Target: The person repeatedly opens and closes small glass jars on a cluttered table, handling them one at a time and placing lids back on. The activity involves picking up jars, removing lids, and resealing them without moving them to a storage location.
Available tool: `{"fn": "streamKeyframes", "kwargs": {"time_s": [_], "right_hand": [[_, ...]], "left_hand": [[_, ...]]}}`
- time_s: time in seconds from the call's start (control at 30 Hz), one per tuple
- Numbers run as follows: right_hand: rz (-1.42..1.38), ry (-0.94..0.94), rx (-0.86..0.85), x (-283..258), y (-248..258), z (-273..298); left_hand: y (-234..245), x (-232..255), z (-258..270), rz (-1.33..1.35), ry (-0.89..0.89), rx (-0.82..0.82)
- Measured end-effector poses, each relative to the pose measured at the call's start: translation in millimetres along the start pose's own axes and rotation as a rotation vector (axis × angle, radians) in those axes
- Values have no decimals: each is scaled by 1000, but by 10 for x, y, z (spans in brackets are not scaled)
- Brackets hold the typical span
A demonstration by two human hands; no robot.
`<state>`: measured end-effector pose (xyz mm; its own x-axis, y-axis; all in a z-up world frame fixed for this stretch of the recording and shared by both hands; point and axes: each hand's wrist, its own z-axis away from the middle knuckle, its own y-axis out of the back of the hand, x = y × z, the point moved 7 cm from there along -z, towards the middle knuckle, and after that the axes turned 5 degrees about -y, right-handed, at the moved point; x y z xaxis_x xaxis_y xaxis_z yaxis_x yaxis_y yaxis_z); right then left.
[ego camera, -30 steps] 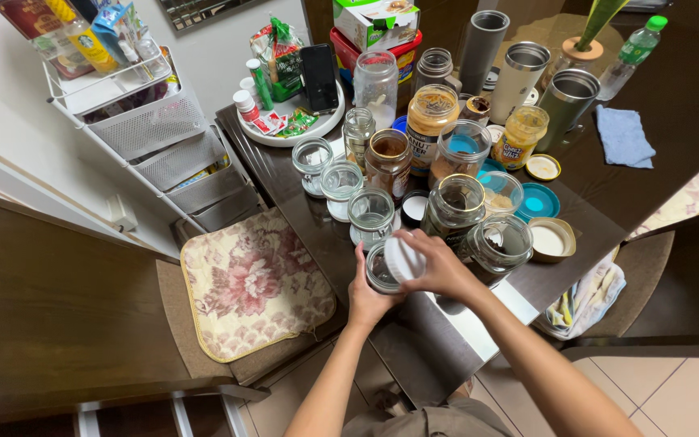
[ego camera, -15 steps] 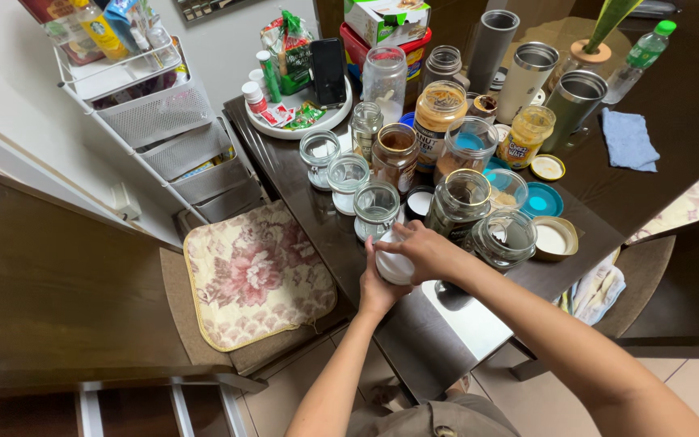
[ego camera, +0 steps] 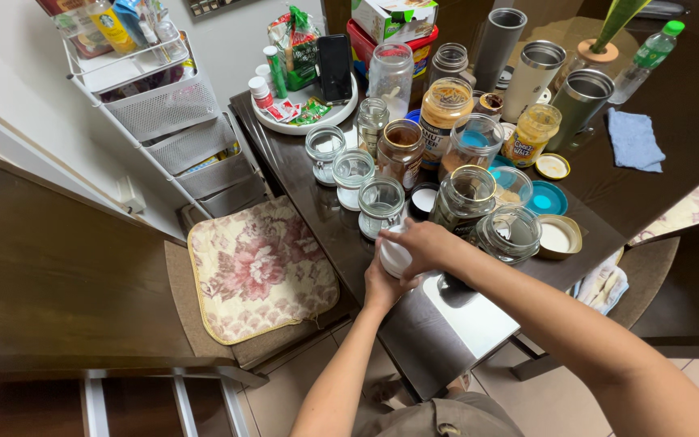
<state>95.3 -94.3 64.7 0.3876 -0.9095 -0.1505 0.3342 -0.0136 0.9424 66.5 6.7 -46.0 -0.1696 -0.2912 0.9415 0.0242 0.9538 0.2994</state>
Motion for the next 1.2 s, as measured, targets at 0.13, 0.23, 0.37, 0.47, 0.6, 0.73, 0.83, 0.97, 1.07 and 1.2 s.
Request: {"fn": "streamKeyframes", "kwargs": {"time_s": [0.13,0.23,0.37,0.47,0.6,0.73,0.83,0.97,1.07,1.2], "right_hand": [[6,106,15,30,-50,-31],[2,121,6,31,-65,-42],[48,120,-9,-19,-61,5],[37,114,19,-51,-10,47],[34,121,127,-87,106,69],[100,-82,72,-9,74,28],[128,-134,94,-5,93,36],[99,-93,19,85,80,43],[80,92,92,10,84,24],[55,186,210,-55,95,14]], "left_hand": [[13,22,-6,-25,33,10],[3,26,-2,-1,53,-31],[15,55,1,8,40,-27],[13,64,6,10,50,-27],[34,97,-18,-24,57,-12],[48,146,10,48,44,-55],[60,194,8,43,14,-32],[56,181,0,7,-18,-2],[28,111,-20,-42,14,3],[23,95,-26,-15,-9,7]]}}
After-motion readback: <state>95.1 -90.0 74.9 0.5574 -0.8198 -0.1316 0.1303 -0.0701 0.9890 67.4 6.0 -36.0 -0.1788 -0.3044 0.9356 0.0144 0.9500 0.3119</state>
